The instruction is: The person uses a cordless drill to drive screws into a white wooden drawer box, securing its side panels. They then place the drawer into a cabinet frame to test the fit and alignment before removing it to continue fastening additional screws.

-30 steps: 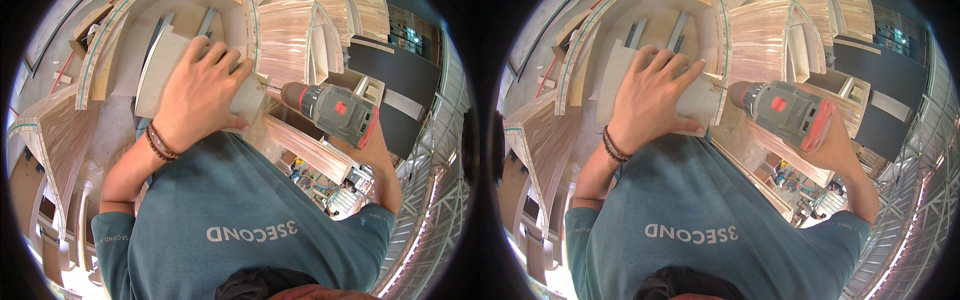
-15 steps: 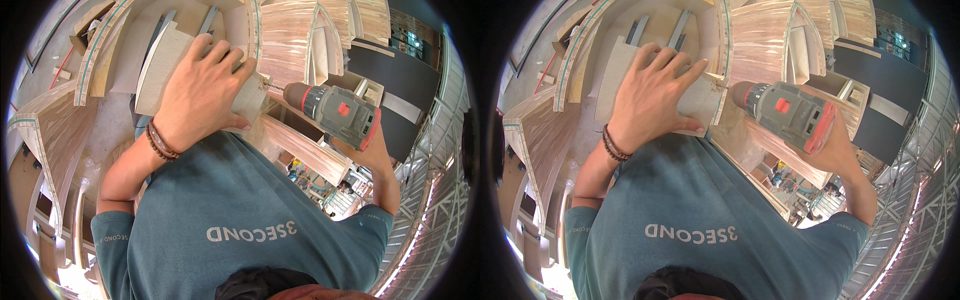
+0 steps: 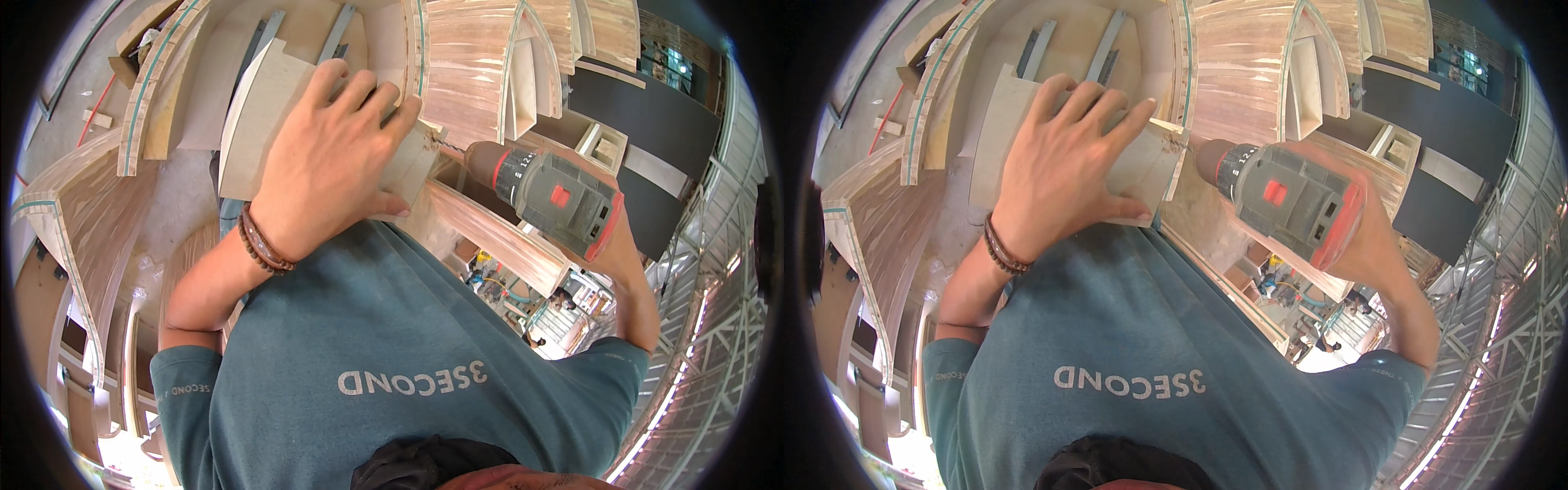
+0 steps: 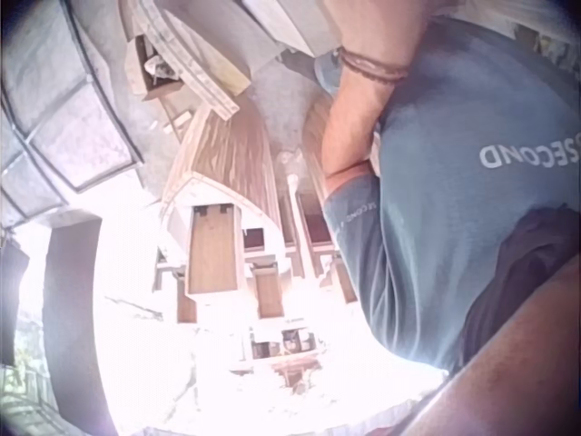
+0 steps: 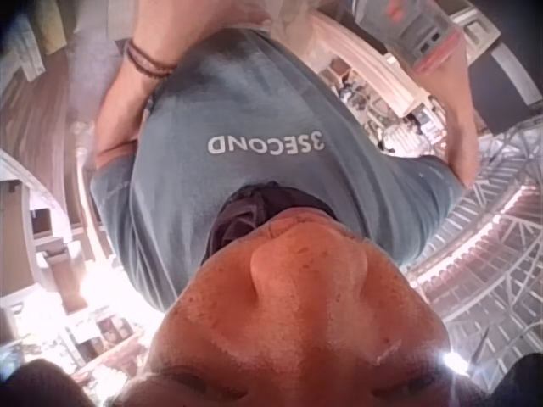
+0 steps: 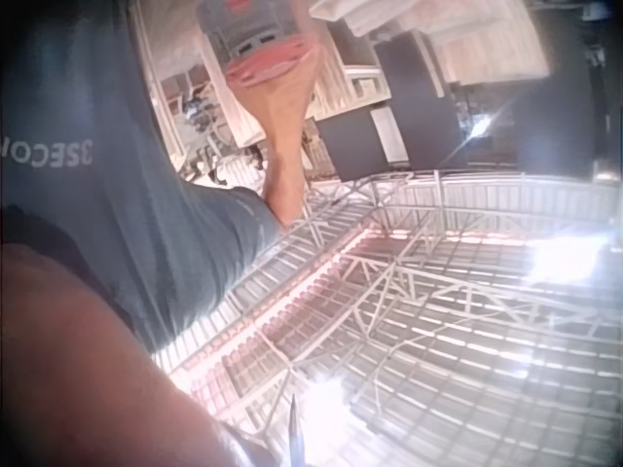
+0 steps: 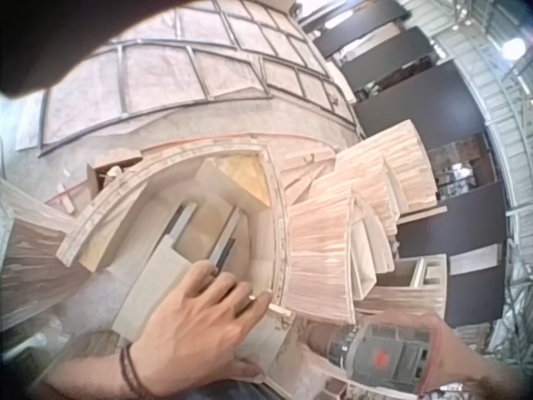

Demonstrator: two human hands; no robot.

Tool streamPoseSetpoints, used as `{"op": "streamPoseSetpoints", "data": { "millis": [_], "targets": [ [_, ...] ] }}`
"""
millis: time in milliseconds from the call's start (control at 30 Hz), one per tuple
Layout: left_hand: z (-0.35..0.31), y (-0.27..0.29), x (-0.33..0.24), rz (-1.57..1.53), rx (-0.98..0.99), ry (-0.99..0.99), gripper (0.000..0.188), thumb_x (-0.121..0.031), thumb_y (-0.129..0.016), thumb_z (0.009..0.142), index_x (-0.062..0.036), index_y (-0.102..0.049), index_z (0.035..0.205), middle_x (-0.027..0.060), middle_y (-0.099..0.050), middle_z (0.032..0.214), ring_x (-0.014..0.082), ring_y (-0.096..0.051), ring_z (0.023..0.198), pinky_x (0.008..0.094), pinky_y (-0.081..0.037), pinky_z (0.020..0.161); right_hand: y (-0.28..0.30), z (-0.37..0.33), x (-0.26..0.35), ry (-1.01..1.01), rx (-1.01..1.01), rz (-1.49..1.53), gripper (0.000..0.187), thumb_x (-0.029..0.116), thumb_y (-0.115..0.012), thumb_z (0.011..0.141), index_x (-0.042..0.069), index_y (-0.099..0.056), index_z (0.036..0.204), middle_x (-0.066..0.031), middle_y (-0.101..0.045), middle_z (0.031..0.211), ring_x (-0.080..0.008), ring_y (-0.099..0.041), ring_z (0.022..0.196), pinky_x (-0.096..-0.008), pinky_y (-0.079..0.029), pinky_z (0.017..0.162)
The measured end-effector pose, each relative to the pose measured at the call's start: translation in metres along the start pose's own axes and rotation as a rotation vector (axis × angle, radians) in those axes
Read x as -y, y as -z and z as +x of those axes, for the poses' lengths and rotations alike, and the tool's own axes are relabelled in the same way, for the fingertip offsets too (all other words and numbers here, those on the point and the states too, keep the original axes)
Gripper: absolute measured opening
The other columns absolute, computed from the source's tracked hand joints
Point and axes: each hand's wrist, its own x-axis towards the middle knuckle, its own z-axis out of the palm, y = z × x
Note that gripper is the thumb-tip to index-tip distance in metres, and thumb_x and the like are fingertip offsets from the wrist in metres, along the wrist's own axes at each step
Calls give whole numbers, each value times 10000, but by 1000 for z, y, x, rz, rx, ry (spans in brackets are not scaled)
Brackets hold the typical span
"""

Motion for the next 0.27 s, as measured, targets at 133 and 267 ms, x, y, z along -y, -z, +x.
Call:
{"op": "streamPoseSetpoints", "data": {
  "millis": [133,267],
  "targets": [
    [2,-2,3,-54,8,5,954,-519,-925,536,-120,-649,1358,19,-646,1191,207,-573,1180,425,-375,1138,1,10,13,-64,57,44,706,217,-898,641,45,-660,1282,-93,-733,1138,-194,-702,1009,-350,-524,933],
    [2,-1,3,-38,56,19,979,-510,-927,552,-130,-615,1398,21,-642,1203,200,-567,1198,431,-358,1151,7,19,23,-105,109,10,681,201,-881,662,51,-662,1289,-96,-735,1137,-197,-701,1011,-344,-523,936]
  ]
}}
